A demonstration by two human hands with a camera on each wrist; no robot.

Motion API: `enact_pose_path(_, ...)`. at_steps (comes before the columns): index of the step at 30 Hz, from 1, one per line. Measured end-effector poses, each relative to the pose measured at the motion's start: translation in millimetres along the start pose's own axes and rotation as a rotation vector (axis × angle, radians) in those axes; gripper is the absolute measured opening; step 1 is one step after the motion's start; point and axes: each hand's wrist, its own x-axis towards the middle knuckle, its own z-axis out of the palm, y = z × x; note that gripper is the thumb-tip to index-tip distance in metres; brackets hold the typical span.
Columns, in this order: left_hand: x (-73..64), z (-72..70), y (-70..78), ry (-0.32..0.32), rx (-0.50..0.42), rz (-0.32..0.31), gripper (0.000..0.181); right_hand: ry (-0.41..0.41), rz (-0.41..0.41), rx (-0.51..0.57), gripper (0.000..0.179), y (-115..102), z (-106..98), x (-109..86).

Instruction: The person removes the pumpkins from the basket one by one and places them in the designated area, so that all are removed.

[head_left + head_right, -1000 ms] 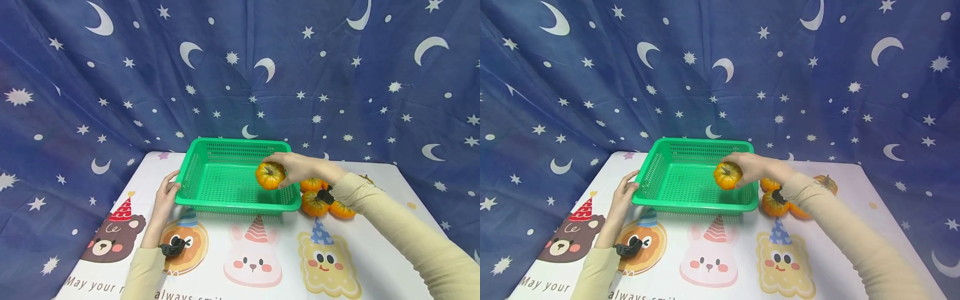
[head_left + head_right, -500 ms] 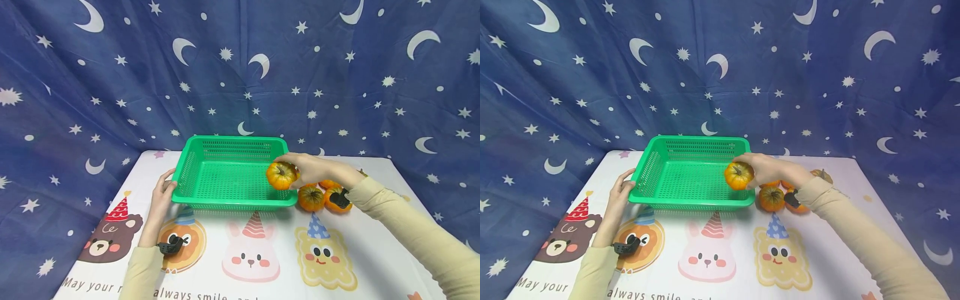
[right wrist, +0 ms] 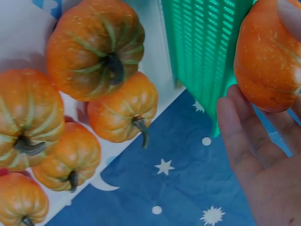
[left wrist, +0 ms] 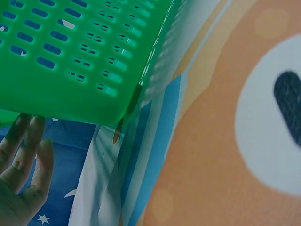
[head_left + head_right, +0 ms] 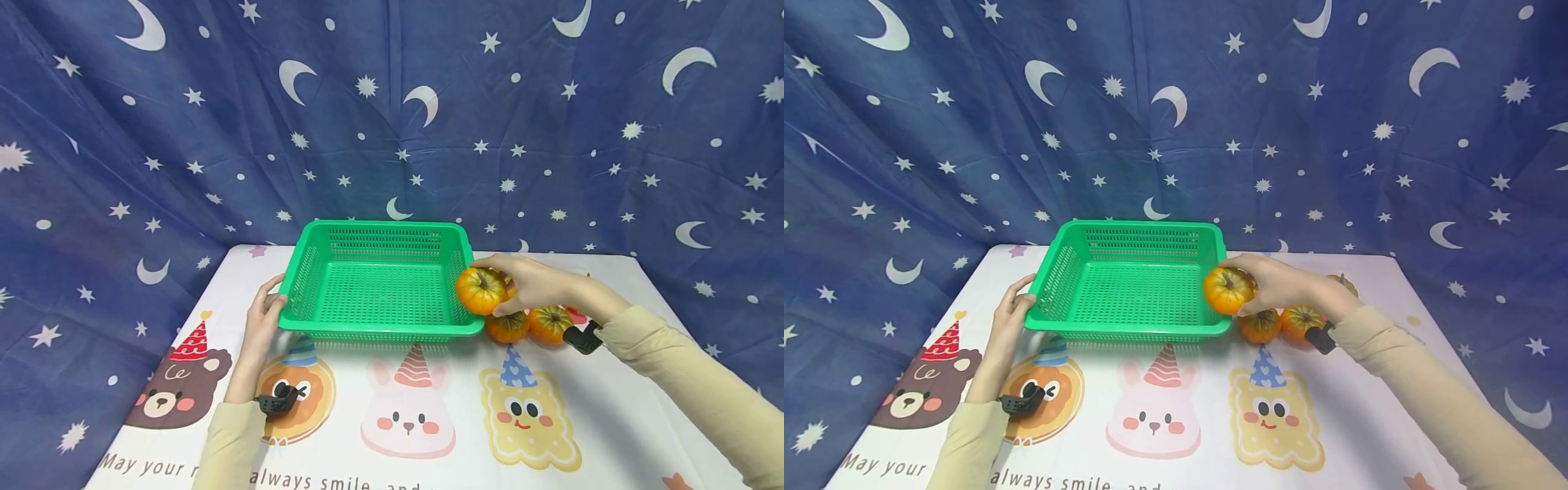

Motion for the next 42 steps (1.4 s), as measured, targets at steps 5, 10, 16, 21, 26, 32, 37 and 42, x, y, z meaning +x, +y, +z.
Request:
enact_pose_path(5,0.3,0.0,0.1,-0.002,-0.005,0.004,0.045,0.006,0.024,0.053,0.082,7,0,-10.2)
enact_pose_path(10,-0.2,0.1,-0.1,0.003,-0.006,0.009,0.045,0.025,0.029,0.052,0.080,14,1,-21.9)
enact_pose_path(16,-0.6,-0.3,-1.0,0.007,-0.014,0.016,0.045,0.063,0.024,0.032,0.079,19,6,-36.2)
enact_pose_path(21,-0.3,0.2,-0.8,0.004,-0.023,0.015,0.045,0.076,0.064,0.024,0.079,22,11,-51.0)
enact_pose_path(26,-0.2,0.2,-0.3,0.002,-0.022,0.015,0.045,0.084,0.102,0.023,0.080,27,15,-62.2)
enact_pose_path(32,-0.9,0.0,0.1,-0.004,-0.018,0.009,0.045,0.097,0.118,0.030,0.082,38,21,-73.3)
enact_pose_path(37,-0.4,0.0,-0.1,-0.010,-0.015,0.000,0.045,0.109,0.143,0.037,0.083,46,21,-84.8)
enact_pose_path(42,0.7,0.5,-1.1,-0.004,-0.013,-0.001,0.045,0.141,0.122,0.015,0.083,55,22,-95.4)
